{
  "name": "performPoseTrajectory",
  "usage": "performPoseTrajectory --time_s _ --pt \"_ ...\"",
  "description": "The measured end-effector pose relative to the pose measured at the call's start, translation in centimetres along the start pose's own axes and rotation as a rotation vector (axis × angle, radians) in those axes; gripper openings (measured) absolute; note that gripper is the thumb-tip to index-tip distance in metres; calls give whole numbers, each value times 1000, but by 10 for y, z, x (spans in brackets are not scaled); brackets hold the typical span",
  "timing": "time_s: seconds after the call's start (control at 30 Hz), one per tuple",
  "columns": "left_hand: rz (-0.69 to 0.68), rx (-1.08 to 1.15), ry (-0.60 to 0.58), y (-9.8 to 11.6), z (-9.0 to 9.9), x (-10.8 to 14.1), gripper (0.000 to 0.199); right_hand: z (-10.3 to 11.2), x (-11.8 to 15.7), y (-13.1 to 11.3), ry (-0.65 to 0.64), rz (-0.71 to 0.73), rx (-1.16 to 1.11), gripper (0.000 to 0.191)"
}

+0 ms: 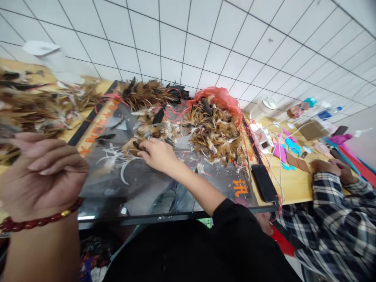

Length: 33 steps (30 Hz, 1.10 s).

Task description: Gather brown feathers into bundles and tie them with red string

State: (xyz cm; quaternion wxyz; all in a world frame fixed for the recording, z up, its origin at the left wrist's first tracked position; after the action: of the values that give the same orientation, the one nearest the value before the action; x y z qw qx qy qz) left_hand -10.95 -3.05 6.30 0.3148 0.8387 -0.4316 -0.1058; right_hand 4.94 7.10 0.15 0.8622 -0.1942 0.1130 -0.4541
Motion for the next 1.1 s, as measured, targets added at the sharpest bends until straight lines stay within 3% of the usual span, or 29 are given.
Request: performPoseTrajectory --time_s 0.07,0.13,0.23,0.37,0.47,0.6,0.7,0.8,0.9,0.97,1.03,1.1 --pt "-8 123 -1 -1 -10 12 50 -11 -17 -5 -27 -35 15 25" --pt "20 140 15 -4 -8 18 44 -11 -23 -4 -32 -26 -17 22" --pt "9 26 -14 -9 7 17 25 12 -17 1 45 26 -82 24" --pt "0 -238 -210 -24 16 10 18 48 3 2 107 47 35 28" --pt "84 -394 -304 -41 10 7 12 60 14 0 157 30 154 33" --pt "286 -527 -377 -66 -2 7 10 60 19 2 172 43 281 32" --pt "373 -465 -373 -78 -5 5 8 62 19 15 183 9 325 32" --pt "341 -406 -326 -80 -2 0 5 71 21 40 177 -140 305 32" --pt "299 -427 -312 -78 1 -3 7 77 30 58 209 -225 142 42" --pt "294 -451 -355 -79 -1 -2 12 70 37 56 186 -141 -92 48" --pt "298 -474 -426 -80 -6 1 15 54 42 47 64 -33 -384 57" --pt "297 -496 -491 -83 -11 4 16 33 43 41 -108 -13 -647 66"
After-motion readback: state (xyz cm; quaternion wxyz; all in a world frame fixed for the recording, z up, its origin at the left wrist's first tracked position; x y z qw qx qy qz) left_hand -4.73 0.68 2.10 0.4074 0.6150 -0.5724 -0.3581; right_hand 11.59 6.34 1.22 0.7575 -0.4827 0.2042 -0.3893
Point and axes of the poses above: each hand's wrist, its own x-axis away from the middle knuckle, its own z-axis out of the back of the hand, y = z × x, the point moved 3 cm from there along -x, towards the middle knuckle, and after that the axes turned 13 degrees about -z, right-handed, at the moved point
